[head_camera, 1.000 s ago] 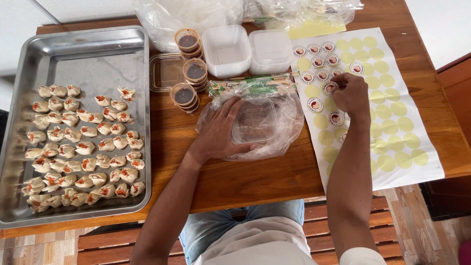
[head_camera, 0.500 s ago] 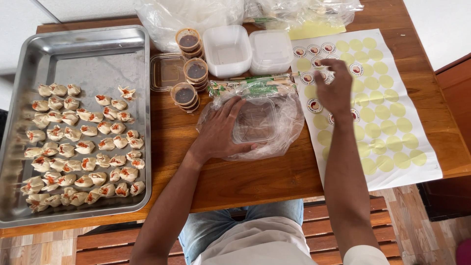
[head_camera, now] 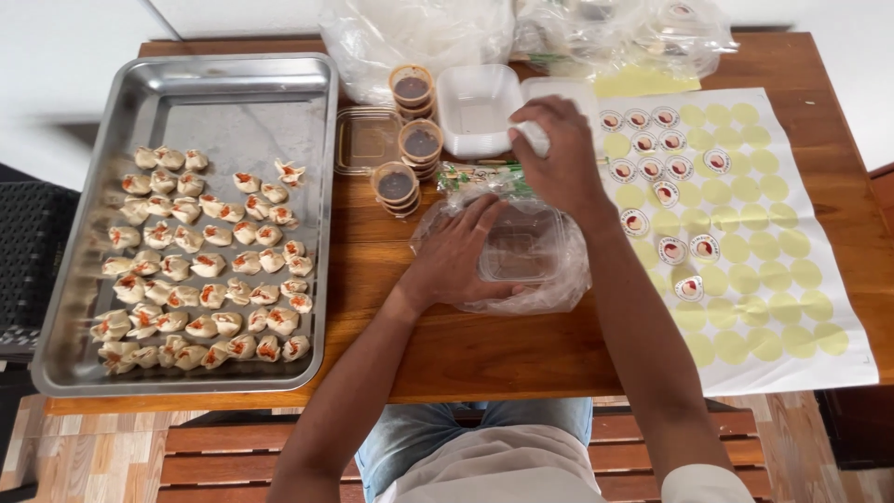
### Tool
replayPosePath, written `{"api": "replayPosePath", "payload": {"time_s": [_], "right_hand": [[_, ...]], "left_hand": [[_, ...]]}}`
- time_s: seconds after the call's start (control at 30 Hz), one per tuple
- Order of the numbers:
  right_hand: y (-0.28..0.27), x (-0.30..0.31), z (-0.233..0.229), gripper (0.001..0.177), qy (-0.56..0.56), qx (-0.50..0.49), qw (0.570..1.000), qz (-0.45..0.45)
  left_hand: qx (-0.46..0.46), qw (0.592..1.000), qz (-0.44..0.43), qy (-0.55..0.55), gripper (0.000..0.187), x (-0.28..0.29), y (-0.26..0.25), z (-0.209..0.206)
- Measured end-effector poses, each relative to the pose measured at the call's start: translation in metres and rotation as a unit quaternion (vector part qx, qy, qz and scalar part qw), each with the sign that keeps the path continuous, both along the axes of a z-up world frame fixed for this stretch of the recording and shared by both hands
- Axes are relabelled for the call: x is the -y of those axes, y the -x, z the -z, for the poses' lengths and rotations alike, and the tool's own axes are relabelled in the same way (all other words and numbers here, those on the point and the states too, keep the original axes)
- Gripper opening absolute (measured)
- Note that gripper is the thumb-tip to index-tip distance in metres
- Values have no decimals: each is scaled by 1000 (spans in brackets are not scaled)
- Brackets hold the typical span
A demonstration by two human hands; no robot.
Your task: The person places several dim sum items into a plastic container, adds a small cup of sauce, closes the container, and then places the container into a plastic bag.
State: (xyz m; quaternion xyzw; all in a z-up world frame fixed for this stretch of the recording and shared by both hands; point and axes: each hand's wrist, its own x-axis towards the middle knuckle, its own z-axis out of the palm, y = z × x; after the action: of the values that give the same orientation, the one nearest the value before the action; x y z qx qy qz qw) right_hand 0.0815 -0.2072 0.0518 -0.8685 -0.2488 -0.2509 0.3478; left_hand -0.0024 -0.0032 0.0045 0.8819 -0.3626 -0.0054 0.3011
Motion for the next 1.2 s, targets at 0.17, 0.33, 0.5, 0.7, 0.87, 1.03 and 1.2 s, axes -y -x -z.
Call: {"api": "replayPosePath", "payload": {"time_s": [0.17, 0.33, 0.5, 0.7, 0.87, 1.03, 1.2], "right_hand": [[31, -32, -17, 3, -48, -46, 989, -129], [39, -22, -3, 6, -51, -123, 984, -116], [52, -19, -5, 7, -59, -134, 982, -121], [52, -15, 3, 11, 12, -124, 982, -139], [52, -10, 5, 12, 1, -141, 983, -115], [47, -4, 11, 14, 9, -163, 981, -102], [46, -1, 14, 15, 28, -186, 978, -90]], "left_hand": [[112, 989, -41, 91, 101, -3, -6, 9], [328, 873, -224, 283, 30, -20, -45, 54], [258, 863, -408, 148, 9, -67, -53, 17], [-25, 912, -377, -160, 39, -114, 8, -21], [-80, 920, -344, -169, 34, -152, 12, -46], [-15, 891, -369, -263, 35, -210, -41, 1], [23, 873, -355, -333, 32, -238, -68, 54]]}}
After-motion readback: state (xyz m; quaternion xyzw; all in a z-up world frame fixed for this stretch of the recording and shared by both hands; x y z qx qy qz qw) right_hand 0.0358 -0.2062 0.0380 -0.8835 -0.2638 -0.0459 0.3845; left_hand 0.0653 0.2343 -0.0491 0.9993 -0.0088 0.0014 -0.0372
